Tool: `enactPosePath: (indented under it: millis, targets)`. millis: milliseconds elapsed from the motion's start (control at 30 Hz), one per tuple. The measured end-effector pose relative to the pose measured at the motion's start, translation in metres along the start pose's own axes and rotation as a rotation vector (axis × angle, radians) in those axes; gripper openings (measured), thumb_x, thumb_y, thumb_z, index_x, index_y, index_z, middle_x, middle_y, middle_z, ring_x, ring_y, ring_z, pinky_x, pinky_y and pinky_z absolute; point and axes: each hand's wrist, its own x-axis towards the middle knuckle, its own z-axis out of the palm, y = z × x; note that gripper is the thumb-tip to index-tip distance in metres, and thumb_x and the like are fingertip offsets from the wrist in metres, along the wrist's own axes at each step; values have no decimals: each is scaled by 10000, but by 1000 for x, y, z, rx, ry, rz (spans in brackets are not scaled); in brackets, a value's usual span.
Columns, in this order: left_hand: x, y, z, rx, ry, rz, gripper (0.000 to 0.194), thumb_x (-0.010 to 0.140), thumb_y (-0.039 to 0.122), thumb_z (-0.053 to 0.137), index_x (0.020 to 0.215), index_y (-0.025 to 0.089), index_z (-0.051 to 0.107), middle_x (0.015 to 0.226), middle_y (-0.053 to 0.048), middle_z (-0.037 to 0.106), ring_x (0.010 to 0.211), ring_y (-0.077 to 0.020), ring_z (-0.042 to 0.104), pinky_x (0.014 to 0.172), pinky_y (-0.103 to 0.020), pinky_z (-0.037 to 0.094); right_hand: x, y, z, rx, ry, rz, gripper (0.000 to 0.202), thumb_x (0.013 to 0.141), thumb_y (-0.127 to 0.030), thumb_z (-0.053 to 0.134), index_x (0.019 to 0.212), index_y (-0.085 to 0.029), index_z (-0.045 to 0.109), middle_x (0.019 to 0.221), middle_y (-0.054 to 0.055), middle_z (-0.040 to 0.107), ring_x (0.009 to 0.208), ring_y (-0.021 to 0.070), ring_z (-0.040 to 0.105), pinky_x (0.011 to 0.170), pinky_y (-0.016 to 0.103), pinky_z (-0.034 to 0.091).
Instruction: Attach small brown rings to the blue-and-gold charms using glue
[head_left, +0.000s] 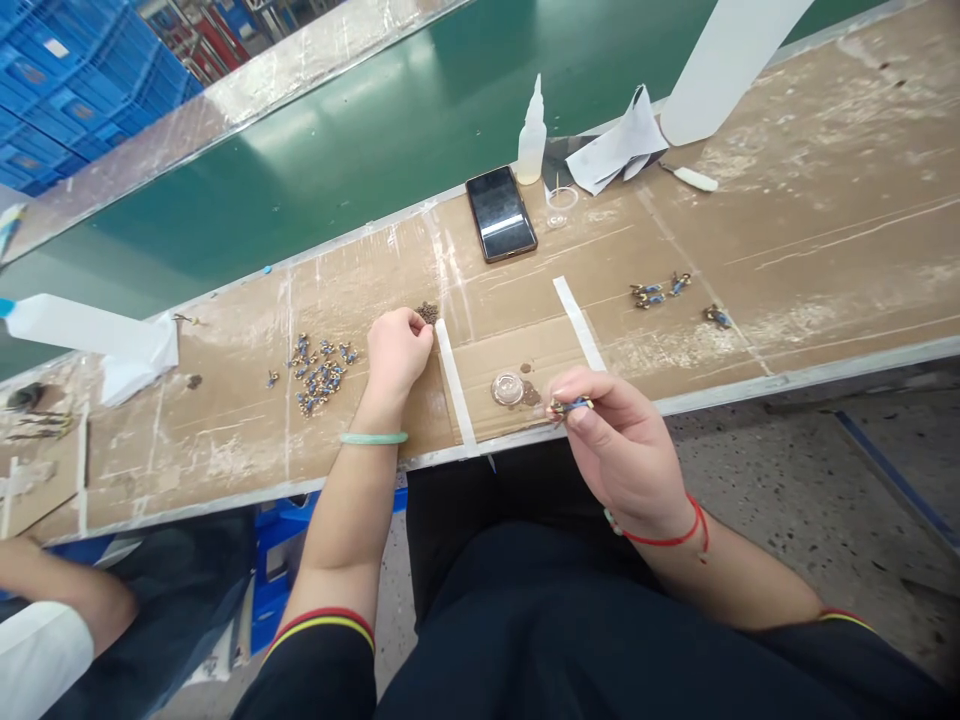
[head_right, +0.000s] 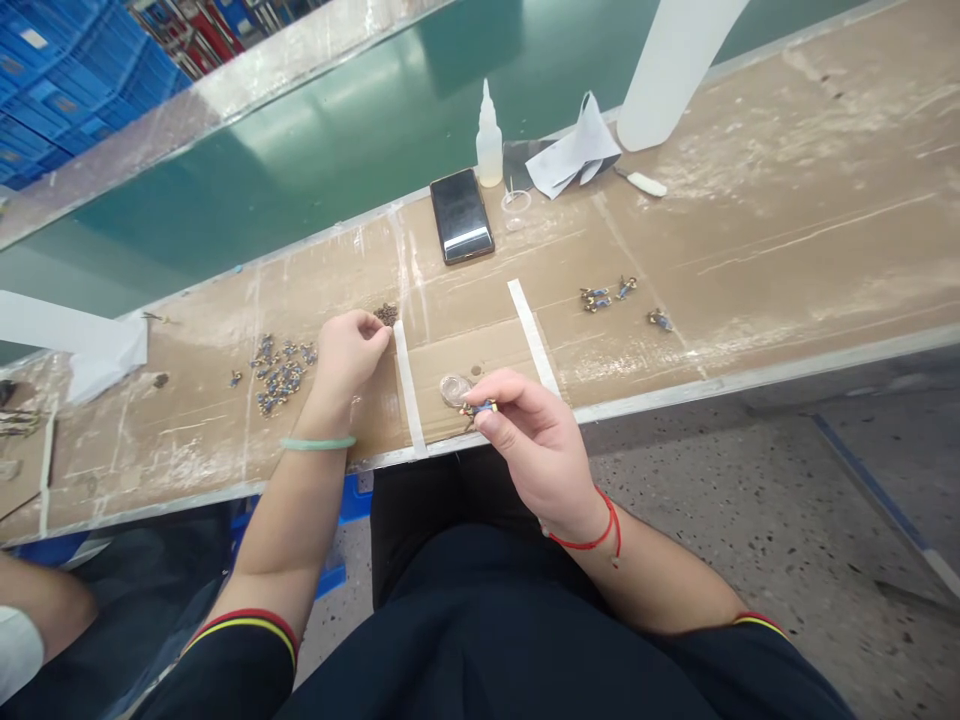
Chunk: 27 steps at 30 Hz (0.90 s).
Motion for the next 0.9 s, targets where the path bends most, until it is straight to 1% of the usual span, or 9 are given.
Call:
enactPosePath:
  millis: [67,167,233,333,433,600,667,800,900]
  targets:
    - [-26,6,-8,-188,-18,83,166,930,196,669,766,210,692,835,-60,777,834,-239,719,865,-368,572,2,-1,2,-134,46,-112,77,1038,-382,825,1077,-332,868,947,21,796,855,181,730,759,340,589]
    - [-81,21,-18,-498,-169,290,221,989,246,666,770,225,655,754,-23,710,697,-185,636,713,-314,534,7,-2,12,-335,111,-326,90,1069,-312,765,1105,-316,848,938,25,787,846,192,714,771,363,585]
    - [-116,31,-20,-641,-295,441,237,986,223,697,761,225,619,717,1,658,631,-150,574,641,-280,487,9,-4,21,-356,114,-449,111,1081,-286,723,1118,-306,825,906,20,768,837,198,706,762,370,583]
    - [-147,42,-18,-782,-350,617,253,967,151,735,780,221,581,705,31,619,596,-113,519,587,-238,433,8,-6,31,-311,117,-579,116,1092,-305,677,1120,-286,788,828,9,711,756,189,651,691,365,541]
    - [-154,44,-9,-908,-338,695,229,1026,201,751,838,220,622,769,7,704,641,-119,595,613,-232,480,3,-9,36,-308,176,-558,129,1110,-370,648,1125,-314,764,801,11,664,710,198,607,660,382,507]
    - [-153,44,8,-1037,-278,731,263,1095,364,728,880,219,686,825,-42,777,747,-161,721,721,-266,579,-3,-9,38,-244,260,-455,136,1112,-398,662,1152,-364,788,840,34,653,798,233,636,733,423,539]
    - [-156,46,16,-1054,-207,723,246,1080,358,756,883,221,700,814,-34,772,735,-157,717,717,-268,584,-4,-7,37,-241,296,-419,130,1106,-424,675,1132,-368,789,863,39,650,827,240,649,752,431,543]
    - [-166,50,32,-1029,32,705,103,1018,285,839,971,232,764,876,-36,790,754,-165,736,700,-280,609,-3,-6,37,-277,415,-292,193,1065,-532,721,1060,-343,758,894,44,612,889,250,659,810,445,562]
    - [-170,48,37,-964,129,767,47,1054,257,783,1086,232,807,958,-68,819,815,-190,790,718,-301,659,-2,-7,34,-228,406,-171,202,1042,-556,745,1057,-355,744,894,31,594,876,237,633,811,431,565]
